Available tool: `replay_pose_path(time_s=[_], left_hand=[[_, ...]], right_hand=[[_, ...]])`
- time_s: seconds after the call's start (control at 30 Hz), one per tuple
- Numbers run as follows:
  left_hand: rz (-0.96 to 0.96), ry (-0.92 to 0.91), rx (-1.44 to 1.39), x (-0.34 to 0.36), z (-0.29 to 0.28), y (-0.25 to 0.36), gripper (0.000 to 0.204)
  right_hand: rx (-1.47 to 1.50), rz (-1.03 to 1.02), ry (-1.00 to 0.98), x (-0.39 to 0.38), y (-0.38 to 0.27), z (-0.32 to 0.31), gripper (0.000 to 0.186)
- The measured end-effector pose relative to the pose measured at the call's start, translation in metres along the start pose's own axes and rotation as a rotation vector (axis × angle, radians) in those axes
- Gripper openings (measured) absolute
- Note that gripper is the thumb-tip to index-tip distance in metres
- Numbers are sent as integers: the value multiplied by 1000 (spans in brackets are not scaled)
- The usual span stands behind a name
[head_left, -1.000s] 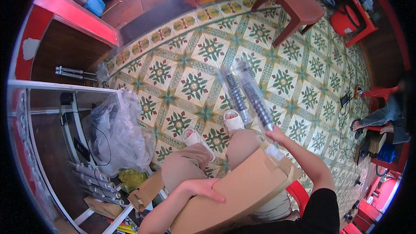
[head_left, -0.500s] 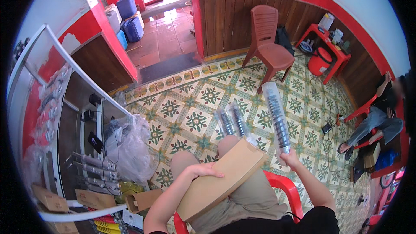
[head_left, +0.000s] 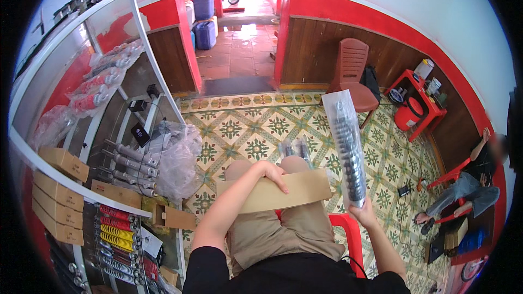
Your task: The person sits on a chair and repeatedly packs cylindrical items wrapped in plastic into a cardboard box. They open the box, insert the items, and close the flaps, repeating this process multiple times.
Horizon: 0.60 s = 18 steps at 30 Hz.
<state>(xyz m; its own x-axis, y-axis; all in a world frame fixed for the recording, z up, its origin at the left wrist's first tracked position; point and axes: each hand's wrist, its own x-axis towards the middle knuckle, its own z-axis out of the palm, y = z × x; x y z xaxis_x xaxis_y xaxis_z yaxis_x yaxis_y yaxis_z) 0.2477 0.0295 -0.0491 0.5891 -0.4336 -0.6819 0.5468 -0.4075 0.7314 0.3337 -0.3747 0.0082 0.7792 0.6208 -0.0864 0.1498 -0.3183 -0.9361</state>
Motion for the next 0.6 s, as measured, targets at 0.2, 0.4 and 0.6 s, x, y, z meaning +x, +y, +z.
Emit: replay_pose_path(time_s=[0.2, 0.4, 0.6], left_hand=[[58, 268, 95, -6, 0, -9, 86], [562, 688, 424, -57, 0, -63, 42], [589, 844, -443, -155, 41, -57, 23]], right_hand=[[14, -66, -308, -23, -30, 13, 32], [-13, -26, -663, -31, -9, 25, 41], [-181, -152, -838, -19, 4, 40, 49]])
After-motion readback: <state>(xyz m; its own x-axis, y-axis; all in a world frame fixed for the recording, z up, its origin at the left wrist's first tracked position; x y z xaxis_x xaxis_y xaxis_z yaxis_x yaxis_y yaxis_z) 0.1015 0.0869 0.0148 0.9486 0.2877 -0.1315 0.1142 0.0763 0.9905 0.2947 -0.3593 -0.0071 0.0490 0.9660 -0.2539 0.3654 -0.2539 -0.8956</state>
